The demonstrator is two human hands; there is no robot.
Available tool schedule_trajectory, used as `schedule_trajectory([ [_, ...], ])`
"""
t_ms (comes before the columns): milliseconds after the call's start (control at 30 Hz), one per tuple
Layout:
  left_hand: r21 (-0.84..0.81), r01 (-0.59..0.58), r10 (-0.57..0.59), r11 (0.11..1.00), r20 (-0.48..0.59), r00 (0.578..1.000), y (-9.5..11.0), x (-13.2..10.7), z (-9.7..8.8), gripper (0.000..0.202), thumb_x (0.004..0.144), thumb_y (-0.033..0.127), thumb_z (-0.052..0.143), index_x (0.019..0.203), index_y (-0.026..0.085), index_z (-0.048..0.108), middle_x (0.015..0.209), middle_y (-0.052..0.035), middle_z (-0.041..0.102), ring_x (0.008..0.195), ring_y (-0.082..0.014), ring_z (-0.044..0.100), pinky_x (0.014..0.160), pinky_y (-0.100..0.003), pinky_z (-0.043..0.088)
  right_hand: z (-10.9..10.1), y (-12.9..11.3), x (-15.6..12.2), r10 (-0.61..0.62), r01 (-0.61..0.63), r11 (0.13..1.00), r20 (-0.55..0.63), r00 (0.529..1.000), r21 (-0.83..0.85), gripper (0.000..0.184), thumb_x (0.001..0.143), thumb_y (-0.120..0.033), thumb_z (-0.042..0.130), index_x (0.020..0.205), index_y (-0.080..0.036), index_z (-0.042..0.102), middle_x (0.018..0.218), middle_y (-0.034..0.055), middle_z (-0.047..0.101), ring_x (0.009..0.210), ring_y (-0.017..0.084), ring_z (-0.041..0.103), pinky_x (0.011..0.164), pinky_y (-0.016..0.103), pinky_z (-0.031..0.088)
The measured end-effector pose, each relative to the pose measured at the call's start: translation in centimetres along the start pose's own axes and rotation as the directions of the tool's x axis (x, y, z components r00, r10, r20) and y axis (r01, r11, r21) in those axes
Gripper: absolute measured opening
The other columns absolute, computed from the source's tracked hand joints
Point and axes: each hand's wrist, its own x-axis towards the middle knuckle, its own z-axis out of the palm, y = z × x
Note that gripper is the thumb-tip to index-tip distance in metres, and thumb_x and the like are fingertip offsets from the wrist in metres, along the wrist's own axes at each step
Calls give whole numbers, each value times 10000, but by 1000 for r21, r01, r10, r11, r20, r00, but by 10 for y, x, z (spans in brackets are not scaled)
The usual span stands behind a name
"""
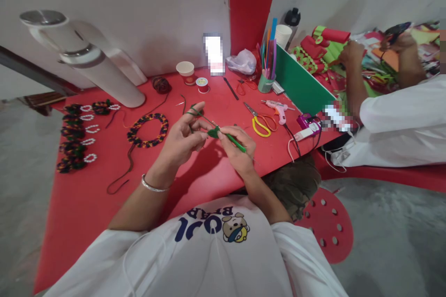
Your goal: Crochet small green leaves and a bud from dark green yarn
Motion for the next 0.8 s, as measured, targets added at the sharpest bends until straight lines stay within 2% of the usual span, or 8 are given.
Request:
schedule_trajectory([
  [100, -27, 7, -6, 1000, 3, 1000, -2, 1, -1, 938, 722, 184, 795, 1594, 208, 452, 875, 13, 718, 461, -42, 473, 398, -189, 324, 0, 0, 0, -4, 4, 1000, -10, 1000, 1, 92, 921, -344, 764, 962, -268, 796, 939, 21, 812, 842, 170, 768, 826, 356, 660],
  [333, -63, 33, -33, 997, -9, 999, -2, 2, -1, 944, 652, 102, 750, 1556, 210, 499, 833, 29, 718, 440, -27, 409, 396, -186, 273, 1, 1, -1, -36, 36, 999, -23, 999, -6, 56, 920, -322, 767, 958, -292, 795, 940, 10, 805, 878, 165, 767, 844, 340, 657],
  [533, -129, 50, -52, 990, -9, 999, 4, 2, 2, 857, 652, 145, 739, 1488, 193, 555, 795, 24, 721, 418, -33, 377, 388, -201, 245, 3, 0, -2, 11, -11, 1000, -19, 1000, -5, 87, 909, -358, 767, 927, -275, 785, 918, 18, 800, 840, 175, 763, 829, 360, 662],
  [800, -78, 41, -39, 996, 20, 999, 4, 2, 0, 898, 663, 176, 805, 1516, 189, 525, 809, 33, 689, 446, -35, 412, 397, -194, 260, 4, -4, 0, -1, 2, 1000, -23, 1000, 9, 61, 908, -323, 770, 921, -266, 784, 915, 19, 799, 848, 167, 764, 816, 336, 649],
])
